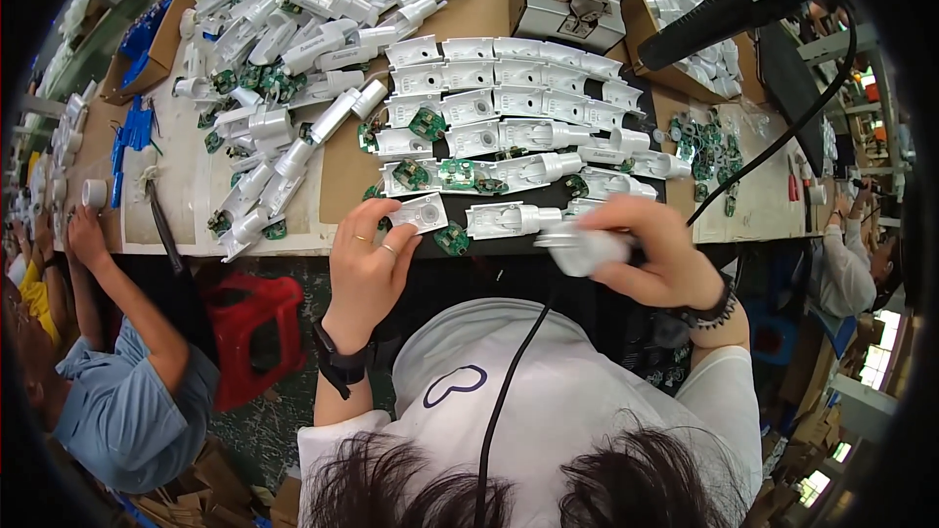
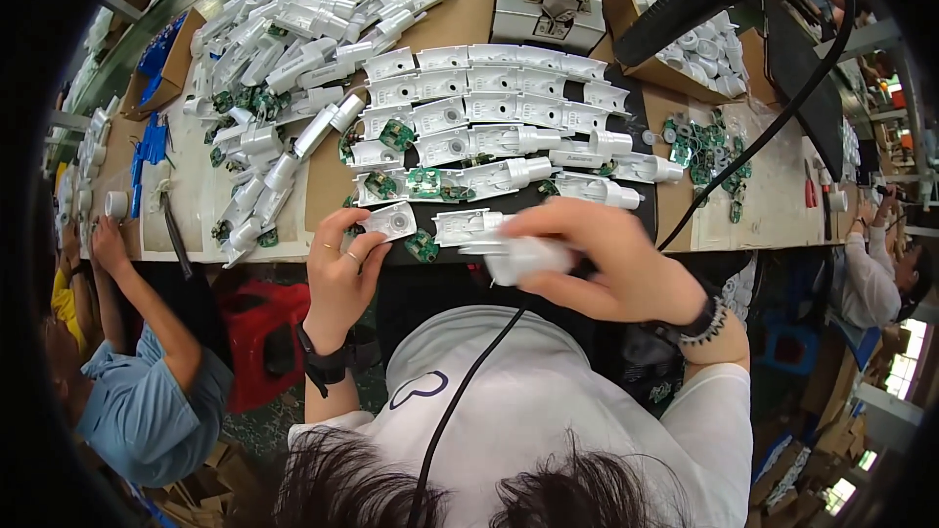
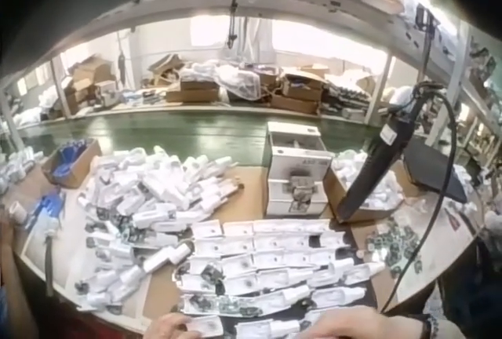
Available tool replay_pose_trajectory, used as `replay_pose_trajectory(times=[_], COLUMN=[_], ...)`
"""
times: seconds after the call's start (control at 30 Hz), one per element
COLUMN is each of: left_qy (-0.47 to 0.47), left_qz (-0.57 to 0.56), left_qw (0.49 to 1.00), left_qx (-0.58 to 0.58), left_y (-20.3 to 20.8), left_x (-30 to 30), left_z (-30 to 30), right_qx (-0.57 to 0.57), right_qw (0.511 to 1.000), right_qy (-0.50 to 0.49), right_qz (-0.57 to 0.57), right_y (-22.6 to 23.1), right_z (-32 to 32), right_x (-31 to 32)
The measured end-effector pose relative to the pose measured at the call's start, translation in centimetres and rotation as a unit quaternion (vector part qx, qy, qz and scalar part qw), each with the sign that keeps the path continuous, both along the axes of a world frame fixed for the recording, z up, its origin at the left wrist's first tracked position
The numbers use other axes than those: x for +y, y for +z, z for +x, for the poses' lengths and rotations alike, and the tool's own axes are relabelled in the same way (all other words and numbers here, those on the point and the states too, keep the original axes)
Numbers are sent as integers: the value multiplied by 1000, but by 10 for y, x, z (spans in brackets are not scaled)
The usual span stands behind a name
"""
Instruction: Assembling electronic circuit boards into plastic housings and using a power tool to secure components.
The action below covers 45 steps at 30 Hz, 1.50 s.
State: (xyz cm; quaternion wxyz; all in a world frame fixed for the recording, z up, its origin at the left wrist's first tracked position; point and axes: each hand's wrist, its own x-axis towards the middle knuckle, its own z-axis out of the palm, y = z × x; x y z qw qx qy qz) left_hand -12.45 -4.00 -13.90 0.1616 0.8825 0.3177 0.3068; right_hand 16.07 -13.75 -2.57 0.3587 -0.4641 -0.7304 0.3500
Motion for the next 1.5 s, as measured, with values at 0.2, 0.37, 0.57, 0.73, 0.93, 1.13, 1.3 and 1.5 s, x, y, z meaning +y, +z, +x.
replay_pose_trajectory(times=[0.2,0.37,0.57,0.73,0.93,1.13,1.3,1.5], left_qy=[-3,-20,-35,-53,-67,-78,-78,-83], left_qz=[-2,-12,-18,-14,-10,-12,-8,-5], left_qw=[1000,1000,999,998,997,997,997,996], left_qx=[-11,-14,-10,5,19,26,28,31], left_y=[3,4,7,9,11,9,9,9], left_x=[1,3,9,12,16,18,19,21], left_z=[-3,-2,-4,-7,-10,-12,-11,-11], right_qx=[-15,8,-15,-109,-231,-282,-255,-300], right_qw=[995,976,970,990,969,952,958,931], right_qy=[1,4,-1,3,7,13,7,8], right_qz=[-99,-218,-243,-92,89,118,133,207], right_y=[-39,-54,-57,-65,-71,-67,-69,-78], right_z=[-41,-53,-61,-69,-72,-68,-68,-71], right_x=[39,54,60,58,55,57,58,59])
